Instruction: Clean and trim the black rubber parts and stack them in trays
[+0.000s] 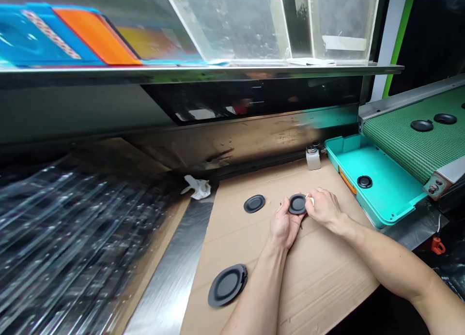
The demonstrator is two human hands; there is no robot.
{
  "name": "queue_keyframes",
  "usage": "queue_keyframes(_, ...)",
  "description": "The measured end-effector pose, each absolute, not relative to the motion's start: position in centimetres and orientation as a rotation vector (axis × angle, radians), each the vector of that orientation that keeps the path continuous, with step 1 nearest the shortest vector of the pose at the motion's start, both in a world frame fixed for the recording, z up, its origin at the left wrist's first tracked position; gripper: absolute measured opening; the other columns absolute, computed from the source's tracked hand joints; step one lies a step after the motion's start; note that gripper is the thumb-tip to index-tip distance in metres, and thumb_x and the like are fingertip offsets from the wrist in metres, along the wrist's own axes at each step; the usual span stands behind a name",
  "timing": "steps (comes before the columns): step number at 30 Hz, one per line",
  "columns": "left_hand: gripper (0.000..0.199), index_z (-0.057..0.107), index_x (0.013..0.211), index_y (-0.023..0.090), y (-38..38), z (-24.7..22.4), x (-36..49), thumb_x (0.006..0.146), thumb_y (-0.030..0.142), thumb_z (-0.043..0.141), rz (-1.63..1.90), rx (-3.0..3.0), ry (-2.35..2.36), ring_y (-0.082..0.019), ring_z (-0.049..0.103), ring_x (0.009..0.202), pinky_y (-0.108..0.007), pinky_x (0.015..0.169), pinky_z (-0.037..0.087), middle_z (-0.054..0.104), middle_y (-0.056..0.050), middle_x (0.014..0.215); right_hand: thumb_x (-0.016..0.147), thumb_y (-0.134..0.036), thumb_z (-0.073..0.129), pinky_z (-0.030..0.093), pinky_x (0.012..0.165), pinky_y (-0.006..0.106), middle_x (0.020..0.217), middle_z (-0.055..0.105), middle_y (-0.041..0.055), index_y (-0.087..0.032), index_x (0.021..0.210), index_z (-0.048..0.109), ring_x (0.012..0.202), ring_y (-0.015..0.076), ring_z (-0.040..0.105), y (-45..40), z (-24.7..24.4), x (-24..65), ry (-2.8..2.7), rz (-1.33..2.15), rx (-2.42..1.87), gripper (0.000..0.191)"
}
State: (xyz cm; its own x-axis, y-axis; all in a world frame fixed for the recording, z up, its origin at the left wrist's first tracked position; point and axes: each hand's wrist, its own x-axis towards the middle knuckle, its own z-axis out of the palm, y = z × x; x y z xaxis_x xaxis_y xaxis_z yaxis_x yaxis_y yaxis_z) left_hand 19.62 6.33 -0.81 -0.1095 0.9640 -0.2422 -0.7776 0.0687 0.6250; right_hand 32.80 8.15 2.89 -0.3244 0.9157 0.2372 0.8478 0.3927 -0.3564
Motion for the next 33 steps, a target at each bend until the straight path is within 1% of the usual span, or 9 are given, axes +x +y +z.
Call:
queue_keyframes(4,0.038,0.068,0.11,0.011,6.3,-0.1,19.8,0.104,0.028,0.035,1.537,0.19,0.724,-0.025,0.066,0.118,-0.046,0.106,0.051,0.074,-0.016,0.111,0.098,-0.025,0.047,0.046,0.081,0.028,0.106,0.073,0.0093,-0.017,0.105,0.069,0.096,0.0206,0.068,7.7,2.6,32.1,-2.179,0.308,-1.523,0.024)
queue_keyframes(7,0.041,0.065,0.119,0.013,6.1,0.5,20.0,0.105,0.031,0.031,1.588,0.129,0.674,-0.026,0.063,0.124,-0.049,0.111,0.047,0.072,-0.017,0.119,0.097,-0.025,0.048,0.045,0.08,0.028,0.105,0.073,0.009,-0.017,0.104,0.069,0.095,0.021,0.068,7.2,2.1,31.2,-2.121,0.362,-1.509,0.023)
queue_keyframes(9,0.043,0.065,0.121,0.013,6.0,0.7,20.1,0.105,0.032,0.029,1.634,0.108,0.658,-0.026,0.061,0.127,-0.049,0.113,0.044,0.07,-0.017,0.124,0.097,-0.026,0.05,0.045,0.08,0.028,0.104,0.074,0.0092,-0.017,0.104,0.069,0.094,0.0213,0.069,6.8,1.7,30.6,-2.095,0.385,-1.487,0.022)
queue_keyframes(15,0.046,0.065,0.126,0.014,6.0,1.0,20.0,0.106,0.032,0.028,1.678,0.121,0.677,-0.025,0.061,0.126,-0.047,0.112,0.046,0.07,-0.016,0.127,0.091,-0.022,0.056,0.045,0.075,0.028,0.096,0.074,0.0084,-0.017,0.093,0.069,0.088,0.0207,0.068,6.2,0.6,29.9,-2.194,0.41,-1.281,0.013)
queue_keyframes(19,0.047,0.064,0.127,0.013,6.2,1.2,19.4,0.105,0.032,0.027,1.672,0.146,0.704,-0.026,0.064,0.123,-0.049,0.109,0.048,0.07,-0.017,0.124,0.089,-0.021,0.06,0.046,0.075,0.026,0.09,0.073,0.0045,-0.019,0.085,0.069,0.083,0.0177,0.068,6.9,0.8,31.0,-2.22,0.482,-1.046,0.01)
queue_keyframes(22,0.046,0.064,0.126,0.013,6.2,1.5,19.2,0.105,0.03,0.027,1.642,0.143,0.679,-0.026,0.065,0.121,-0.05,0.109,0.048,0.071,-0.016,0.122,0.093,-0.023,0.057,0.047,0.079,0.025,0.091,0.071,0.0042,-0.02,0.09,0.069,0.086,0.0168,0.067,7.5,1.2,31.6,-2.084,0.458,-1.013,0.012)
queue_keyframes(26,0.045,0.066,0.123,0.012,5.8,1.6,19.8,0.104,0.031,0.03,1.527,0.172,0.619,-0.026,0.064,0.123,-0.048,0.111,0.046,0.071,-0.017,0.12,0.095,-0.025,0.057,0.048,0.085,0.028,0.099,0.069,0.0061,-0.02,0.098,0.067,0.095,0.0187,0.064,7.8,1.3,31.6,-2.075,0.361,-0.995,0.011)
queue_keyframes(30,0.04,0.067,0.121,0.014,5.6,1.2,20.5,0.103,0.032,0.036,1.48,0.22,0.617,-0.025,0.061,0.126,-0.044,0.114,0.044,0.071,-0.014,0.122,0.096,-0.024,0.055,0.049,0.083,0.03,0.104,0.066,0.0074,-0.02,0.1,0.066,0.095,0.0196,0.061,7.5,1.1,31.3,-2.136,0.269,-1.071,0.012)
queue_keyframes(33,0.039,0.066,0.123,0.015,5.6,1.0,20.6,0.103,0.034,0.038,1.464,0.211,0.63,-0.027,0.061,0.126,-0.048,0.113,0.044,0.07,-0.014,0.126,0.094,-0.023,0.056,0.048,0.08,0.03,0.1,0.067,0.0066,-0.019,0.097,0.066,0.09,0.0198,0.06,6.9,1.1,31.0,-2.27,0.223,-1.022,0.011)
